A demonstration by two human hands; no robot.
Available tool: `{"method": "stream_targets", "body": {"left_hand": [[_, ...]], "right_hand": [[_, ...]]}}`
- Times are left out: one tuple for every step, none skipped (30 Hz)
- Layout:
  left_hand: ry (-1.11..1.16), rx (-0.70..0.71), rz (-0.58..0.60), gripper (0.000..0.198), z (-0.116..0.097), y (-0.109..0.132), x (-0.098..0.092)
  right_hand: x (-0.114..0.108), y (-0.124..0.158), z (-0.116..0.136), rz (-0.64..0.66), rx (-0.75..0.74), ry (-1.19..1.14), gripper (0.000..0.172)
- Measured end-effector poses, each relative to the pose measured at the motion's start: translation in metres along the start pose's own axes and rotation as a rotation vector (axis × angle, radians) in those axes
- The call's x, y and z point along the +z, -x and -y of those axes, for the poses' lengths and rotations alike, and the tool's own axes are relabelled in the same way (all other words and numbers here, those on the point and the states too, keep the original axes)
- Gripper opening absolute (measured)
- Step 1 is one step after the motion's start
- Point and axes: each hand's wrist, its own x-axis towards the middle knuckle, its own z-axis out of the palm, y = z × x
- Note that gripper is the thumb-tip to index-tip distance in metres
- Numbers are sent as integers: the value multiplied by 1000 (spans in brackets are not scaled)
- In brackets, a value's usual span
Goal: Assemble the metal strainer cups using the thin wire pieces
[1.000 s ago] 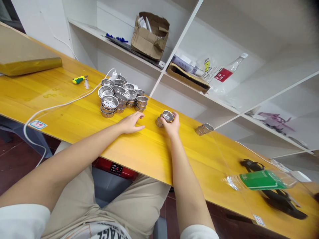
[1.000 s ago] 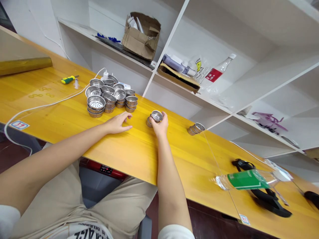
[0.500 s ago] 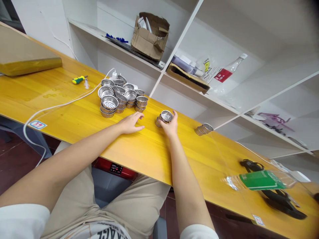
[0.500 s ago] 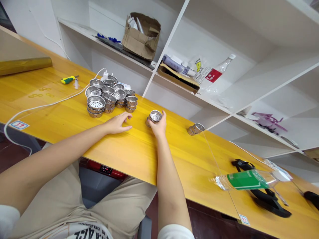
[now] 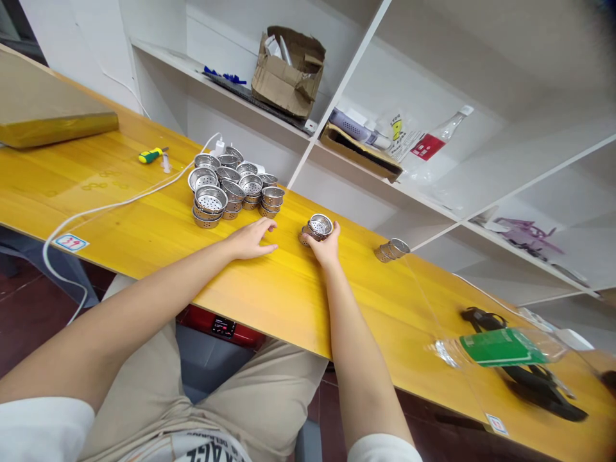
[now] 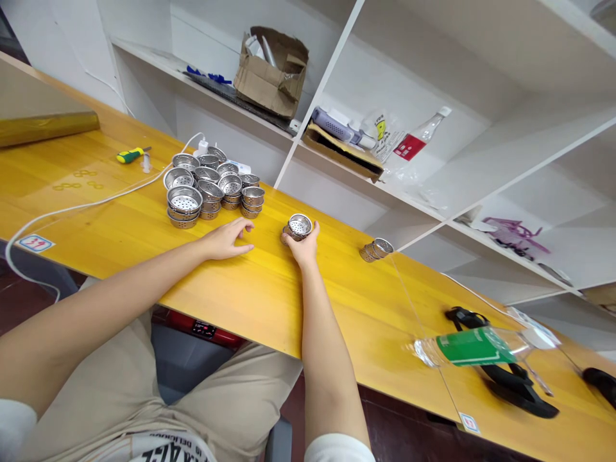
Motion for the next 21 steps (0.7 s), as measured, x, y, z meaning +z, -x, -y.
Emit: {"method": "stream_targets", "body": {"left_hand": [[-2, -2, 3, 53, -1, 0, 0], [-4, -4, 5, 53, -1, 0, -1], [-6, -7, 7, 53, -1, 0, -1], [-9, -10, 9, 53, -2, 0, -1], [-11, -14, 11, 53, -2, 0, -1], [-13, -16, 12, 53, -2, 0, -1], [-14, -18, 14, 53, -3, 0, -2], [-14, -19, 16, 52, -3, 0, -2], [-14, -17, 17, 52, -3, 0, -2], [-15, -16, 16, 52, -3, 0, -2], [-17, -14, 15, 52, -3, 0, -2], [-21, -11, 14, 52, -3, 0, -2], [-24, -9, 14, 52, -2, 0, -2], [-28, -8, 14, 52, -2, 0, -2], [-30, -8, 15, 51, -1, -1, -2], [-30, -7, 16, 50, 0, -1, -2], [-28, -7, 19, 50, 0, -1, -1], [-26, -6, 20, 50, 1, -1, -1], [-24, -5, 23, 50, 1, -1, -1], [-22, -4, 24, 50, 1, -1, -1], [-20, -3, 26, 50, 2, -2, -1]], "right_hand": [[1, -1, -1, -3, 5, -7, 127], [1, -1, -2, -5, 8, -13, 126], [1, -2, -2, -8, 9, -17, 124], [1, -2, -2, -12, 9, -18, 122], [0, -2, -2, -15, 9, -17, 120], [-1, -2, -2, -21, 10, -14, 119], [-1, -3, -2, -30, 12, -8, 117], [-3, -3, -2, -42, 13, -3, 116], [-4, -3, -3, -55, 14, 2, 114], [-6, -4, -4, -68, 16, 6, 113], [-8, -5, -5, -80, 19, 8, 112], [-11, -6, -6, -90, 28, 9, 111], [-14, -7, -8, -98, 40, 9, 111], [-18, -8, -10, -106, 54, 10, 111], [-22, -10, -11, -118, 72, 15, 111], [-27, -11, -13, -135, 92, 25, 110], [-33, -13, -15, -156, 115, 42, 109], [-39, -16, -18, -177, 138, 62, 108], [-46, -19, -22, -198, 160, 85, 107], [-54, -22, -27, -216, 181, 109, 106], [-63, -26, -33, -232, 197, 131, 105]]}}
